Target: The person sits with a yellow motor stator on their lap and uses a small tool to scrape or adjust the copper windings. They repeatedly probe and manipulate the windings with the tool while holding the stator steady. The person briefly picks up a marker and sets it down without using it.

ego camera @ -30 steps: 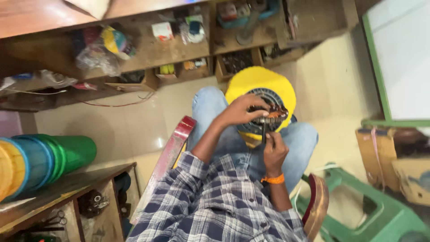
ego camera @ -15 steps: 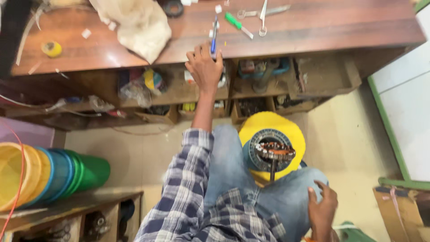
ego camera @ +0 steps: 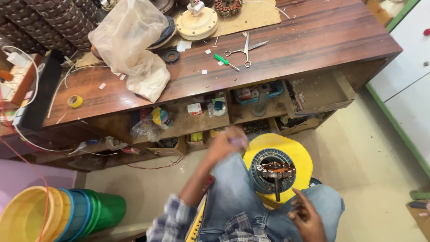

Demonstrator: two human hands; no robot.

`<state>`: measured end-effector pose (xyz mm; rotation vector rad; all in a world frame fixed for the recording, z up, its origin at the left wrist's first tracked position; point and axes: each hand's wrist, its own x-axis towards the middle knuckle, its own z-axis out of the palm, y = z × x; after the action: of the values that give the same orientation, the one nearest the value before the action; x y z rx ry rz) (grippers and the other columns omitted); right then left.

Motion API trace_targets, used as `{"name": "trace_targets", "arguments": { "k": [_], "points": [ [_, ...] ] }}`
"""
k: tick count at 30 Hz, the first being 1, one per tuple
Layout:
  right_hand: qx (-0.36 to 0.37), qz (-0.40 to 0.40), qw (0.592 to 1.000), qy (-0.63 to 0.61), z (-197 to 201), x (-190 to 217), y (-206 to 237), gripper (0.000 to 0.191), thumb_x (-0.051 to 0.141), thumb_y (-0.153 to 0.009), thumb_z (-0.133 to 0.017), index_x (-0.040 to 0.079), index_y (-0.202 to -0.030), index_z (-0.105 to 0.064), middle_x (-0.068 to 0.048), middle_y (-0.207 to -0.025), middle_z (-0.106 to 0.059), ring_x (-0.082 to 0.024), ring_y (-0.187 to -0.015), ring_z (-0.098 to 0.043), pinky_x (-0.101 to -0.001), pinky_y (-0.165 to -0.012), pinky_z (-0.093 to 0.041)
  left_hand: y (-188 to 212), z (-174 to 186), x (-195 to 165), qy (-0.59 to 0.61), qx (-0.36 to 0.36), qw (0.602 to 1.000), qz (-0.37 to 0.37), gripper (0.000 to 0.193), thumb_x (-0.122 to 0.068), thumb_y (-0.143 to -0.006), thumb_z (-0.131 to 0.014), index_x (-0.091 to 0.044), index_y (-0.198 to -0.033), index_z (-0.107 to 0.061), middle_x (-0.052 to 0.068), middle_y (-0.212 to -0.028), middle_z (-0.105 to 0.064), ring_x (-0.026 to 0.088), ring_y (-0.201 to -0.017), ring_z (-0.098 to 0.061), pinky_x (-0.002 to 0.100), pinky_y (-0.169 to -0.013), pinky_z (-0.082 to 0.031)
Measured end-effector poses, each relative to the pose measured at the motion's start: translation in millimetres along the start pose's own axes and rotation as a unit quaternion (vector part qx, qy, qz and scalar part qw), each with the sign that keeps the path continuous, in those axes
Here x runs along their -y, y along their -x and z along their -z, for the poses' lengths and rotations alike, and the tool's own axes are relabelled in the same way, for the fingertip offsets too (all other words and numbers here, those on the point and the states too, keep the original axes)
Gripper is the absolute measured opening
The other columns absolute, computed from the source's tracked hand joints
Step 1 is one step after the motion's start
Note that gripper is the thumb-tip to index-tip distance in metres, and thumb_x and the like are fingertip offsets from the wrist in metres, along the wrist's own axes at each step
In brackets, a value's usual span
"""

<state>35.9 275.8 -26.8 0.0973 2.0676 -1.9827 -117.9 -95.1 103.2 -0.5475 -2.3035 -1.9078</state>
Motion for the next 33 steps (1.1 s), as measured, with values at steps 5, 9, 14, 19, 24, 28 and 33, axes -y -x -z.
{"name": "trace_targets", "arguments": {
  "k": [5, 9, 14, 19, 24, 28, 33],
  "points": [
    [0.099, 0.032, 0.99, -0.093, -58.0, 18.5, 1.7, 0.053, 0.023, -0.101, -0.065, 0.004, -0.151, -0.058, -0.006, -0.104, -0.063, -0.016, -0.087, -0.059, -0.0298, -0.076, -0.047, 114.3, -97.8, -15.4, -0.022, 0.169, 0.98, 0.099, 0.03, -0.026, -0.09, -0.08, -0.007, -0.113, -0.075, 0.011, -0.1, -0.077, 0.021, -0.088, -0.075, 0.034, -0.081, -0.058],
    [0.098, 0.078, 0.991, 0.045, -57.0, 56.6, 22.7, 0.04, 0.029, -0.108, -0.05, -0.001, -0.116, -0.076, -0.011, -0.112, -0.08, -0.018, -0.104, -0.074, -0.0316, -0.093, -0.056, 151.7, -131.9, -16.4, -0.067, 0.216, 0.974, 0.017, 0.027, -0.028, -0.096, -0.074, -0.006, -0.111, -0.072, 0.019, -0.092, -0.071, 0.035, -0.08, -0.071, 0.04, -0.073, -0.056],
    [0.155, 0.136, 0.972, 0.111, -14.9, 91.9, 76.9, 0.035, 0.026, -0.105, -0.053, 0.0, -0.112, -0.075, -0.012, -0.106, -0.079, -0.018, -0.099, -0.075, -0.0306, -0.088, -0.057, 159.7, -142.9, -42.2, -0.122, 0.372, 0.919, 0.038, 0.033, -0.038, -0.095, -0.073, -0.006, -0.097, -0.071, 0.015, -0.076, -0.07, 0.033, -0.066, -0.068, 0.043, -0.063, -0.053],
    [-0.346, 0.264, 0.9, 0.021, 34.8, 125.7, 132.7, 0.025, 0.018, -0.104, -0.06, -0.002, -0.113, -0.07, -0.017, -0.109, -0.077, -0.021, -0.101, -0.076, -0.0315, -0.088, -0.06, 158.0, -87.8, -73.4, -0.134, 0.317, 0.938, 0.04, 0.02, -0.028, -0.098, -0.067, -0.01, -0.107, -0.07, 0.012, -0.083, -0.073, 0.031, -0.072, -0.07, 0.041, -0.064, -0.053],
    [-0.154, 0.241, 0.95, 0.129, 25.0, 124.4, 102.0, 0.019, 0.01, -0.102, -0.066, -0.004, -0.114, -0.065, -0.022, -0.113, -0.074, -0.024, -0.103, -0.077, -0.0323, -0.087, -0.062, 140.7, -76.0, -53.2, -0.065, 0.077, 0.985, 0.142, 0.032, -0.004, -0.1, -0.055, -0.009, -0.13, -0.066, 0.013, -0.1, -0.07, 0.023, -0.079, -0.07, 0.033, -0.071, -0.056],
    [0.014, 0.303, 0.95, 0.075, 0.0, 117.9, 11.4, 0.017, 0.008, -0.107, -0.072, -0.001, -0.115, -0.06, -0.016, -0.111, -0.075, -0.025, -0.108, -0.077, -0.0363, -0.099, -0.062, 116.6, -111.1, -25.4, -0.09, -0.062, 0.993, 0.053, 0.029, 0.001, -0.099, -0.068, -0.011, -0.125, -0.072, 0.01, -0.114, -0.068, 0.026, -0.106, -0.069, 0.035, -0.095, -0.055],
    [0.059, 0.402, 0.875, 0.263, -13.5, 132.9, -40.2, 0.017, 0.004, -0.089, -0.084, 0.003, -0.103, -0.074, -0.013, -0.1, -0.073, -0.028, -0.096, -0.074, -0.0325, -0.081, -0.059, 95.1, -134.8, -10.4, -0.105, -0.11, 0.988, 0.019, 0.038, -0.011, -0.081, -0.085, -0.01, -0.118, -0.075, 0.011, -0.113, -0.066, 0.028, -0.11, -0.066, 0.036, -0.098, -0.053]
  ]
}}
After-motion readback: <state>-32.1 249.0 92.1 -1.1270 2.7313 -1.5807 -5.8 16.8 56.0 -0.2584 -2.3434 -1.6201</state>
